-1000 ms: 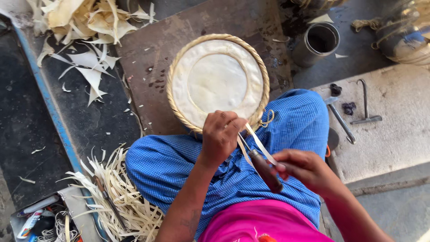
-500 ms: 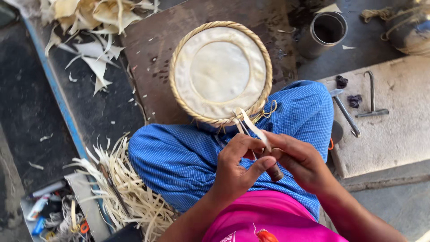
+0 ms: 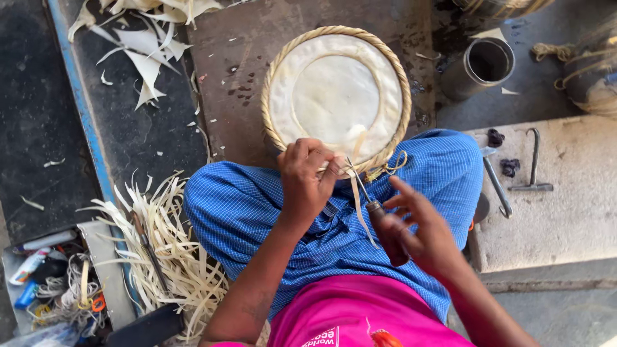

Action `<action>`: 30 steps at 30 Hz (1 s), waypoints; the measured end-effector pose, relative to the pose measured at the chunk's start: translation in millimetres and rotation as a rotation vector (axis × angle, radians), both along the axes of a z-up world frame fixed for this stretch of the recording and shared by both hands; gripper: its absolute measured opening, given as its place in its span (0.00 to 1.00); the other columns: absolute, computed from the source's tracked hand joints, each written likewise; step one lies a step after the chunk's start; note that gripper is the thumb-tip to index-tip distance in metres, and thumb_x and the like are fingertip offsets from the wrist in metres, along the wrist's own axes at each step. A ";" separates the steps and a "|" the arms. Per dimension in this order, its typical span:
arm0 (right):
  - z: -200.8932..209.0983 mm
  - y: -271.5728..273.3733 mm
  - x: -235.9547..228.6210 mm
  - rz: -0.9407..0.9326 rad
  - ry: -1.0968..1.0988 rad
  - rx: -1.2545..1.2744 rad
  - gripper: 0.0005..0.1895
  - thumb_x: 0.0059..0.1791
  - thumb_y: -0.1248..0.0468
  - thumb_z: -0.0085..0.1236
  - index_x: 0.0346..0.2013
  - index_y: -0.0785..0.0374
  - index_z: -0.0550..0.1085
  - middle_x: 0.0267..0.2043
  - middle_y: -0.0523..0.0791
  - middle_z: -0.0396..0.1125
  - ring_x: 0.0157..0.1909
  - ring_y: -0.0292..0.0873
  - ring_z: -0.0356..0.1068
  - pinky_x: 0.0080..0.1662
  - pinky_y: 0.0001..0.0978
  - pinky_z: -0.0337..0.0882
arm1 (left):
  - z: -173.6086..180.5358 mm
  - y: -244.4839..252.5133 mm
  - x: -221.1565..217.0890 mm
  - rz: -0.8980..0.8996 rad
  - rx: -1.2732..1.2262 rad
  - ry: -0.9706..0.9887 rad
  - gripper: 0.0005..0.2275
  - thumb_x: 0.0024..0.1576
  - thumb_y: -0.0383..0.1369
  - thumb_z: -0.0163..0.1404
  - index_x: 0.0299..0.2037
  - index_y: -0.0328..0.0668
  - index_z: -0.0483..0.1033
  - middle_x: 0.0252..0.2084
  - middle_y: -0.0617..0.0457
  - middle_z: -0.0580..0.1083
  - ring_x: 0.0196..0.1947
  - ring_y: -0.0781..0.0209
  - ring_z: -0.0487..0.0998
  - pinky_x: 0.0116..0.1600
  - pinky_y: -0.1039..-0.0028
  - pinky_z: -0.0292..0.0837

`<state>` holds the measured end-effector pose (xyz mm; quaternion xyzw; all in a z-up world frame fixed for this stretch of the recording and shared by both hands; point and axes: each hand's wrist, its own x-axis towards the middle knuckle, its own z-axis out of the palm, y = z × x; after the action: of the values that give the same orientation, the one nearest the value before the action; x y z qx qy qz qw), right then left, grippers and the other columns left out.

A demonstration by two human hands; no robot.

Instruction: The person repairs a drum by using a tool to thread and tighten leather straps around the rim of the drum head.

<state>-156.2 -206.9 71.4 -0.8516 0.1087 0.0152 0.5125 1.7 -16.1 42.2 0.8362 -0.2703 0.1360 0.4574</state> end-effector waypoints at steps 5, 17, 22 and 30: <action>-23.6 25.0 4.7 -0.031 0.409 0.223 0.35 0.50 0.58 0.57 0.72 0.53 0.60 0.31 0.46 0.70 0.31 0.36 0.69 0.34 0.28 0.71 | -9.6 -3.6 -9.5 0.056 -0.041 0.027 0.06 0.60 0.33 0.56 0.35 0.42 0.75 0.46 0.52 0.74 0.49 0.53 0.73 0.56 0.59 0.62; -54.6 26.4 -4.9 -0.037 0.250 0.457 0.32 0.52 0.60 0.57 0.71 0.58 0.62 0.35 0.42 0.65 0.32 0.32 0.66 0.34 0.24 0.69 | -13.8 -13.2 -11.4 0.107 -0.015 0.019 0.06 0.59 0.32 0.56 0.33 0.41 0.74 0.46 0.53 0.74 0.48 0.55 0.73 0.61 0.59 0.59; -55.1 24.9 -7.5 -0.048 0.271 0.416 0.31 0.50 0.60 0.58 0.68 0.56 0.63 0.36 0.42 0.66 0.32 0.33 0.68 0.34 0.24 0.71 | -15.1 -18.9 -14.5 0.114 0.014 -0.004 0.06 0.59 0.33 0.57 0.33 0.42 0.76 0.47 0.53 0.73 0.51 0.55 0.71 0.63 0.57 0.56; -59.9 20.3 6.1 -0.024 0.242 1.067 0.25 0.53 0.64 0.55 0.65 0.67 0.63 0.41 0.47 0.68 0.37 0.38 0.70 0.39 0.32 0.74 | -11.1 -23.3 -19.8 0.058 0.105 -0.007 0.04 0.55 0.35 0.57 0.34 0.47 0.78 0.51 0.55 0.73 0.56 0.52 0.69 0.63 0.54 0.51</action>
<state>-150.1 -186.6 11.5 -0.4642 0.1535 0.1602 0.8575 -18.0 -39.3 31.2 0.8660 -0.2543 0.1377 0.4080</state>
